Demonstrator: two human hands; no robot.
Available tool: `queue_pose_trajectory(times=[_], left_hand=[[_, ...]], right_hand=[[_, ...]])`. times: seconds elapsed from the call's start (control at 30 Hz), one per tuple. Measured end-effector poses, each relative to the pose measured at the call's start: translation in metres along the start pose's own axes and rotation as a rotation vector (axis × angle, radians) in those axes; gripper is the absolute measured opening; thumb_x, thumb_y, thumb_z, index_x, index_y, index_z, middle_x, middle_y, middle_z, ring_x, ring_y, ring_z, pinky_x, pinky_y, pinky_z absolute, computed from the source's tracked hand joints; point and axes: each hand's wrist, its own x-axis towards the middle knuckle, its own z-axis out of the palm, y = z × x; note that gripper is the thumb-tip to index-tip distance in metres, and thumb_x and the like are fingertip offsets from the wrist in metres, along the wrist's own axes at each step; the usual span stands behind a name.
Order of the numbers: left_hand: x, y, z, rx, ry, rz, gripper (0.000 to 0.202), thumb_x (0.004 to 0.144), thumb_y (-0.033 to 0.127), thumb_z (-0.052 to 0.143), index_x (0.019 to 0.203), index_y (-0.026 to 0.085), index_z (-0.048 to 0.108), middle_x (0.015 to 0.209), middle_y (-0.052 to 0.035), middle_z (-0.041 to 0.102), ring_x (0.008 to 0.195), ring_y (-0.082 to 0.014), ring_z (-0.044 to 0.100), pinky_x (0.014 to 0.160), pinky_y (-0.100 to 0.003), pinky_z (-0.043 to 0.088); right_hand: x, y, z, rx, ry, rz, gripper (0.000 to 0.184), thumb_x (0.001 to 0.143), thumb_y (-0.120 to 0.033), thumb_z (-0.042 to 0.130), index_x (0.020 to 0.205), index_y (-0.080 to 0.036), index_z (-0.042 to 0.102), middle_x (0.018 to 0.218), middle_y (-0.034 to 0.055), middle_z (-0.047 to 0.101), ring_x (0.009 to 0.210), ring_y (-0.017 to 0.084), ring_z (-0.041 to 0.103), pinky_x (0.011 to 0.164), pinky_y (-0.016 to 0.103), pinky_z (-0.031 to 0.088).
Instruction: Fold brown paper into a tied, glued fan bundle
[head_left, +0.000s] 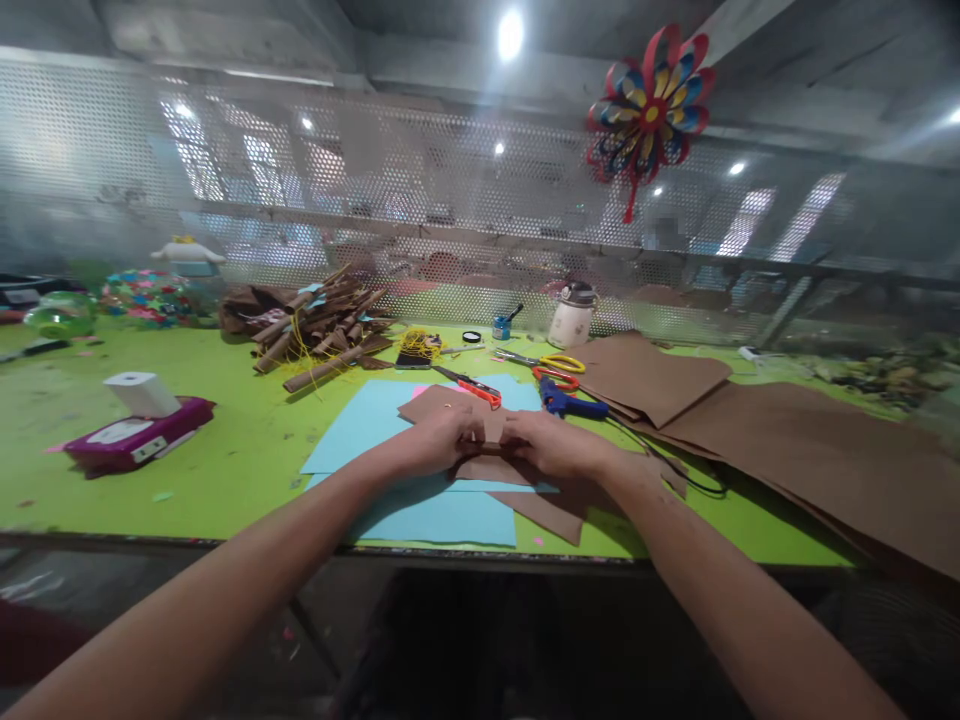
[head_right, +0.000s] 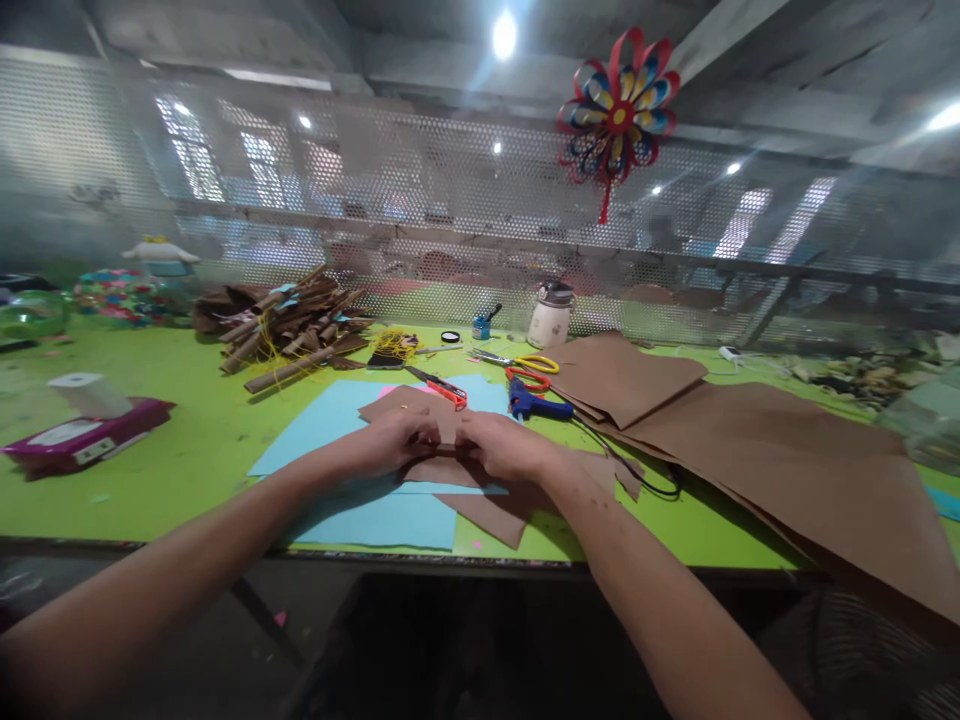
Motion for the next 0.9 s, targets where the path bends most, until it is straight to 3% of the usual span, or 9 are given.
queue_pose_trajectory(times=[0.1,0.23,0.43,0.6,0.9], left_hand=[[-0.003,0.008,-0.008,0.007,-0.053,-0.016,0.013,0.073,0.008,0.051,0.071,0.015,0.061,0.072,-0.0021,0.058,0.062,-0.0136,0.046,0.056,-0.024,0.030],[-0.006,0.023,-0.020,0.094,-0.133,-0.015,0.013,0.069,0.008,0.053,0.075,0.014,0.063,0.076,-0.0038,0.056,0.060,-0.0131,0.046,0.054,-0.024,0.030],[-0.009,0.027,-0.018,0.206,-0.086,0.154,0.015,0.078,0.020,0.054,0.088,0.015,0.063,0.086,-0.0080,0.053,0.072,-0.0170,0.049,0.064,-0.026,0.037],[-0.009,0.023,-0.015,0.219,-0.094,0.149,0.015,0.079,0.022,0.053,0.089,0.015,0.062,0.085,-0.0084,0.054,0.070,-0.0171,0.050,0.062,-0.026,0.037],[-0.007,0.031,-0.016,0.378,-0.071,0.155,0.018,0.077,0.022,0.054,0.090,0.014,0.063,0.091,-0.0117,0.058,0.077,-0.0202,0.052,0.066,-0.028,0.038]], right_hand=[[-0.004,0.000,-0.003,-0.049,-0.051,0.003,0.019,0.067,0.001,0.050,0.072,-0.016,0.057,0.082,0.0024,0.057,0.068,0.013,0.045,0.056,0.023,0.030],[-0.006,0.000,-0.001,-0.058,-0.057,0.010,0.017,0.071,-0.003,0.051,0.078,-0.016,0.057,0.087,0.0039,0.058,0.071,0.014,0.046,0.058,0.024,0.031],[-0.009,-0.008,0.000,-0.043,0.013,-0.007,0.023,0.076,-0.011,0.057,0.098,-0.017,0.059,0.105,0.0091,0.059,0.092,0.021,0.052,0.079,0.031,0.039],[-0.011,-0.008,0.005,-0.119,0.033,-0.071,0.027,0.078,-0.015,0.057,0.104,-0.018,0.058,0.113,0.0107,0.058,0.100,0.023,0.052,0.088,0.035,0.039],[-0.010,-0.011,0.008,-0.183,0.057,-0.047,0.023,0.083,-0.013,0.049,0.105,-0.017,0.057,0.113,0.0129,0.059,0.103,0.024,0.053,0.091,0.038,0.039]])
